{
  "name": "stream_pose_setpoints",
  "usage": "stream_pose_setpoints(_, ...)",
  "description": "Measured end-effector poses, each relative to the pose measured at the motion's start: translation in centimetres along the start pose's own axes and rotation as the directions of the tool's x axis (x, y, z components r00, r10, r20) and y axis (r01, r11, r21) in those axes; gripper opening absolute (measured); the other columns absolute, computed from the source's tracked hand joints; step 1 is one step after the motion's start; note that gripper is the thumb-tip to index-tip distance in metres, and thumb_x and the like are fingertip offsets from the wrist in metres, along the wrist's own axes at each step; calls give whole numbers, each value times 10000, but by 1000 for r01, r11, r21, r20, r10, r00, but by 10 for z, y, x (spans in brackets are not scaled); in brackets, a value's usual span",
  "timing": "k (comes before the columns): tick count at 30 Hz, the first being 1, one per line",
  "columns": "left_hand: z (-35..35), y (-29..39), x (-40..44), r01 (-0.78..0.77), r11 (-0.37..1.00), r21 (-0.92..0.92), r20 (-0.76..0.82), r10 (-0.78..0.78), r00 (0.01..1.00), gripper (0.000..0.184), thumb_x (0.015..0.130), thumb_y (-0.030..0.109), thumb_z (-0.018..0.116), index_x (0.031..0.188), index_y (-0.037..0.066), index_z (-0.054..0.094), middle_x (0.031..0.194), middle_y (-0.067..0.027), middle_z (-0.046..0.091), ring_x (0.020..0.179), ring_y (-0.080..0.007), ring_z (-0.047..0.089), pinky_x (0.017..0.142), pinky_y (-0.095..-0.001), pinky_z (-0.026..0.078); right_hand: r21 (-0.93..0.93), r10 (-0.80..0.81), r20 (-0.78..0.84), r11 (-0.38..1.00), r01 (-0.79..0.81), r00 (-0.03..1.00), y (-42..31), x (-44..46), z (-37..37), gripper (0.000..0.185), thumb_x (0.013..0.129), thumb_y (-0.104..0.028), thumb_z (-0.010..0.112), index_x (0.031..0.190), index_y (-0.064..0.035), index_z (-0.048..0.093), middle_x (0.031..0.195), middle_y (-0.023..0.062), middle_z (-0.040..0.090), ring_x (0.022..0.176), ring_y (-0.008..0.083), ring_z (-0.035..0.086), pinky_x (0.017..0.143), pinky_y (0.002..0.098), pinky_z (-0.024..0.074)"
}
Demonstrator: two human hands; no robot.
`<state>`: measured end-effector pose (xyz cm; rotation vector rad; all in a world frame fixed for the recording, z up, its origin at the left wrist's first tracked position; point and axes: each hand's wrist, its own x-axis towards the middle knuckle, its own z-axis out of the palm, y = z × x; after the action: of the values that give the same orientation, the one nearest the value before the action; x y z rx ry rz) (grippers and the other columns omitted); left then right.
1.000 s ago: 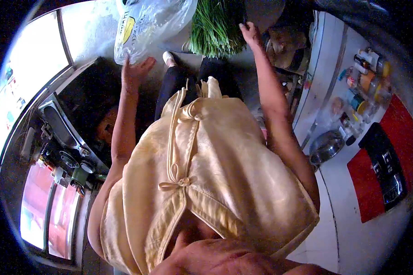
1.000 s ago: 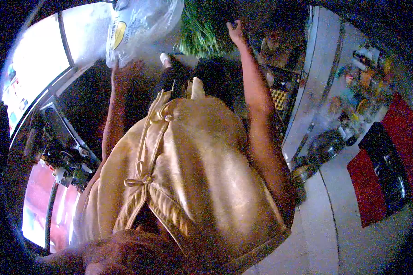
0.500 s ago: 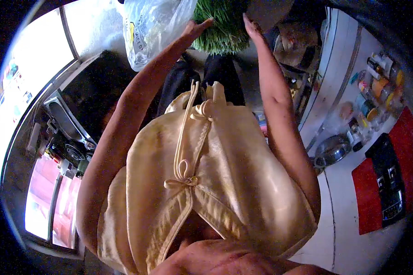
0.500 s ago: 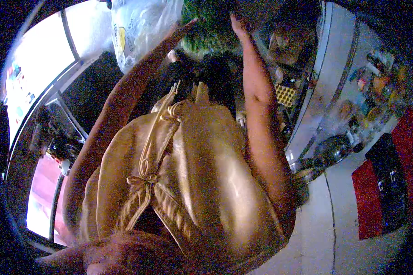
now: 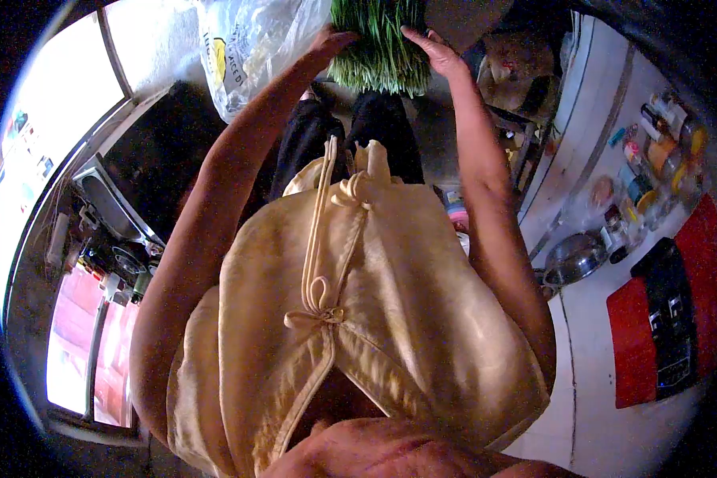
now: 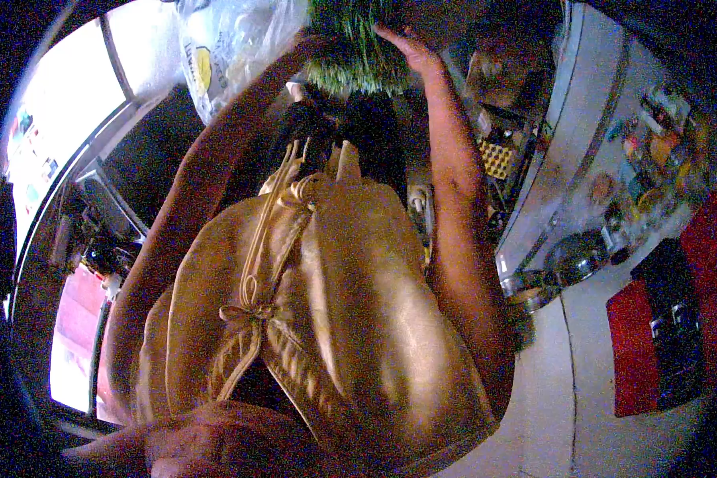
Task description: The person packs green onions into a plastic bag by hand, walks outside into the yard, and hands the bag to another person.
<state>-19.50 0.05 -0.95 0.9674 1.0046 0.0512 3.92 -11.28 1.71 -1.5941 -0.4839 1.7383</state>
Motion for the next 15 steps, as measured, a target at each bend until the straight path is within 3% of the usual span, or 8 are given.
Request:
stream_pose_setpoints(2,-9,-15,2,-75,997,-12,2,75,997,378,726,204,634,1022,-22,567,937,-94,612,821,-194,575,724,-313,451,-64,47,27,997,-45,999,25,19,-3,822,620,-422,737,1236,1,395,1259,88,436,1185,235,367,994,347,287)
stream_pose_setpoints(5,-2,-10,-5,-120,989,-87,-20,119,993,380,718,194,639,1010,-36,562,916,-100,612,812,-195,573,726,-321,447,-158,27,161,987,-2,987,-34,-7,11,858,616,-410,742,1245,27,355,1244,112,445,1185,257,361,991,359,284)
stream_pose_setpoints(8,3,4,-14,-114,991,-70,-53,111,992,386,709,179,652,1011,-39,551,908,-103,608,811,-195,566,722,-324,444,-381,-27,-301,920,-95,953,5,15,20,893,581,-431,755,1226,47,364,1218,162,455,1151,270,400,974,362,302)
stream_pose_setpoints(11,-1,9,-16,-60,992,115,-120,74,990,419,695,164,672,1034,-34,527,914,-100,601,822,-189,558,717,-325,442,-216,225,34,953,-213,974,-16,5,-1,1012,609,-465,729,1321,28,206,1370,160,238,1300,229,142,1028,357,192)
stream_pose_setpoints(12,-4,7,-14,-32,980,194,-148,62,987,434,690,159,680,1044,-32,518,917,-98,599,826,-186,555,715,-325,441,-234,164,-18,958,-164,986,-3,10,-12,1028,609,-463,730,1327,26,181,1380,159,209,1299,236,141,1028,361,190)
stream_pose_setpoints(14,-8,-2,-6,5,987,160,-152,19,988,454,680,163,695,1049,-23,508,917,-97,595,830,-183,552,713,-324,441,-277,37,-121,958,-70,992,31,25,-31,1062,609,-458,732,1341,21,130,1400,155,150,1298,251,139,1029,369,185)
stream_pose_setpoints(15,-9,-8,-3,25,990,142,-153,-3,988,464,675,164,702,1052,-19,504,916,-97,593,832,-181,550,711,-323,441,-232,75,-84,968,-92,994,12,16,-32,1054,615,-440,734,1341,23,127,1399,157,153,1298,249,132,1033,368,175)
